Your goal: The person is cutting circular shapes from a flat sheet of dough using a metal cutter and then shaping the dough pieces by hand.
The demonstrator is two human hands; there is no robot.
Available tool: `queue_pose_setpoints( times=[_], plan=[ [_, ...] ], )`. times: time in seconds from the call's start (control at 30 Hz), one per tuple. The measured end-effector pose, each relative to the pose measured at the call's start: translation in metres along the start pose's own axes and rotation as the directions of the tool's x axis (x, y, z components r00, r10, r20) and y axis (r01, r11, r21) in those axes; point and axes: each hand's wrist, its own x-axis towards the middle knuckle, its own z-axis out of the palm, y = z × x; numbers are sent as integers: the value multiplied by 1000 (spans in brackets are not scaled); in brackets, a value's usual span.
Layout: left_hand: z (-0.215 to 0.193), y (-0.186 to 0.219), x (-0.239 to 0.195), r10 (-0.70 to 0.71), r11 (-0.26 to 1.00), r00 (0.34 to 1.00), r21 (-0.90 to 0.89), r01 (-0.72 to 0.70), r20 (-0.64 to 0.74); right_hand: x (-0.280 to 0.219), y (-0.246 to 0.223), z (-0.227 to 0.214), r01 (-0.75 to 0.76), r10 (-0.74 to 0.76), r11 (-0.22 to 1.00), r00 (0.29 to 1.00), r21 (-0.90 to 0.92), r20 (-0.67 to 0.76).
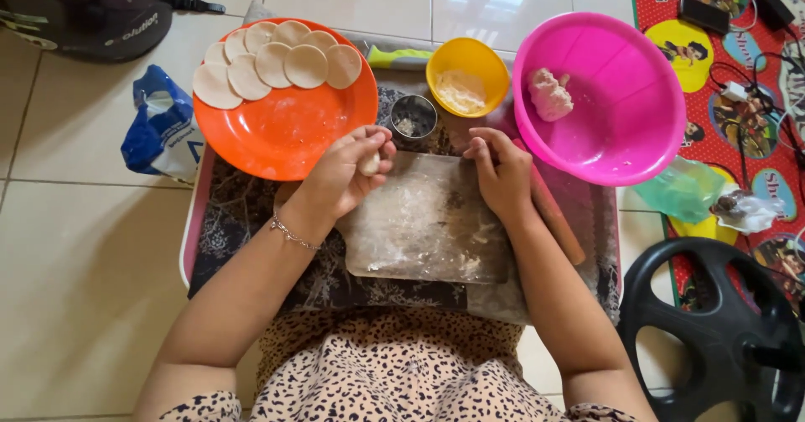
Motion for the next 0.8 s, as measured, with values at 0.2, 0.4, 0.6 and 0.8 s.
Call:
queue_pose_setpoints(
  times=[0.2,0.4,0.6,0.8],
  plan=[
    [40,8,-46,30,994,989,-98,-44,-142,2,-21,-11,27,-26,999,999,-30,26],
    [35,-14,-80,28,979,989,-196,-56,-145,-28,-81,-66,-148,139,977,988,152,70],
    [6,-37,-61,214,958,947,-242,-156,238,-89,-17,-39,-377,633,639,753,671,-179],
    [6,-30,-53,169,974,981,-165,-153,92,-85,-32,-34,-391,592,752,754,531,-284]
  ],
)
